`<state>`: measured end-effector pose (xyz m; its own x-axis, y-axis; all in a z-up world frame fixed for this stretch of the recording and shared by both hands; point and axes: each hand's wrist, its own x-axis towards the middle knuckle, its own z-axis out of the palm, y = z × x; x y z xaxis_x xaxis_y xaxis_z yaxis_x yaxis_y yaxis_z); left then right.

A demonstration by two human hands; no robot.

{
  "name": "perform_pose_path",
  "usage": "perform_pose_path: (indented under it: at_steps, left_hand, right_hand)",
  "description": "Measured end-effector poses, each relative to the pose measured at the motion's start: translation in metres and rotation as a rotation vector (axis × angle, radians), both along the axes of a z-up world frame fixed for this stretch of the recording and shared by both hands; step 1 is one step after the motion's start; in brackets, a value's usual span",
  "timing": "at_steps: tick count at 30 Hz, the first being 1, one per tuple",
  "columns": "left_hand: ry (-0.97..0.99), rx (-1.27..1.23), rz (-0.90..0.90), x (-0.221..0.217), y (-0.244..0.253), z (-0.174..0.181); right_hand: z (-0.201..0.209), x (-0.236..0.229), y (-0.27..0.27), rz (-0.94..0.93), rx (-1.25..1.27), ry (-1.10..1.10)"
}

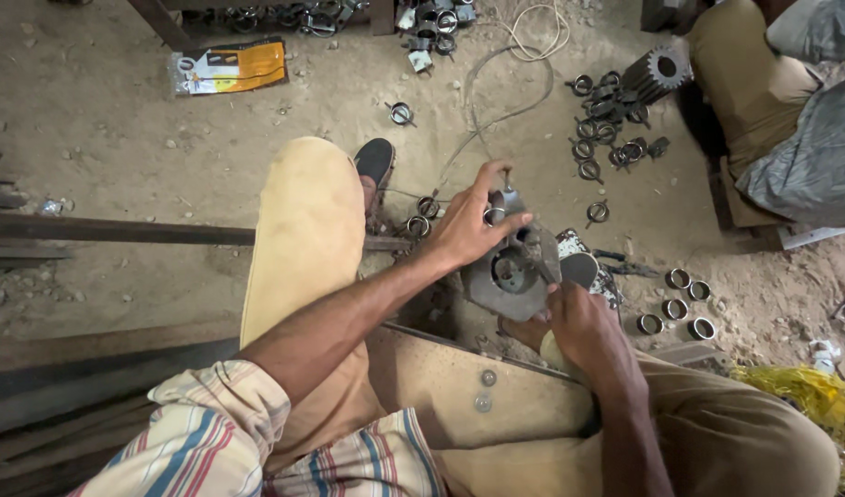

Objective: The person sits on the floor in a workshop and uses a hammer to strike small metal rings placed on a metal block. They repeatedly pick up rings, position them, and hammer them into shape.

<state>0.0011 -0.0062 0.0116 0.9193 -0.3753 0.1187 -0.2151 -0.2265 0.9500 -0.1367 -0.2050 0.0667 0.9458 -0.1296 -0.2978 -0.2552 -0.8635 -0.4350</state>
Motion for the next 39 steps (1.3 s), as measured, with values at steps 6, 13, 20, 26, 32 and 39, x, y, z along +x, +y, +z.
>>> perform_pose_path:
  at_steps: [6, 13, 20, 26, 32, 39]
  left_hand:
    - [-0.263, 0.044, 0.129, 0.000, -0.003, -0.002]
    - [-0.122, 0.118, 0.100, -0.001, 0.006, 0.014]
    - [-0.066, 0.067, 0.059, -0.003, 0.007, 0.027]
    - [-0.095, 0.090, 0.052, -0.002, 0.006, 0.025]
    - [-0.084, 0.082, 0.084, -0.003, 0.009, 0.026]
    - [-0.057, 0.101, 0.083, -0.004, 0.008, 0.031]
  right_hand:
    - [0.003, -0.004, 0.005, 0.066, -0.012, -0.172]
    - [0.004, -0.005, 0.014, 0.030, 0.030, -0.285]
    - [0.017, -0.002, 0.018, 0.000, 0.080, -0.224]
    - [0.022, 0.000, 0.021, 0.039, 0.054, -0.337]
    - [0.029, 0.002, 0.021, -0.052, 0.054, -0.174]
    - [0.034, 0.003, 0.019, -0.084, 0.036, -0.178]
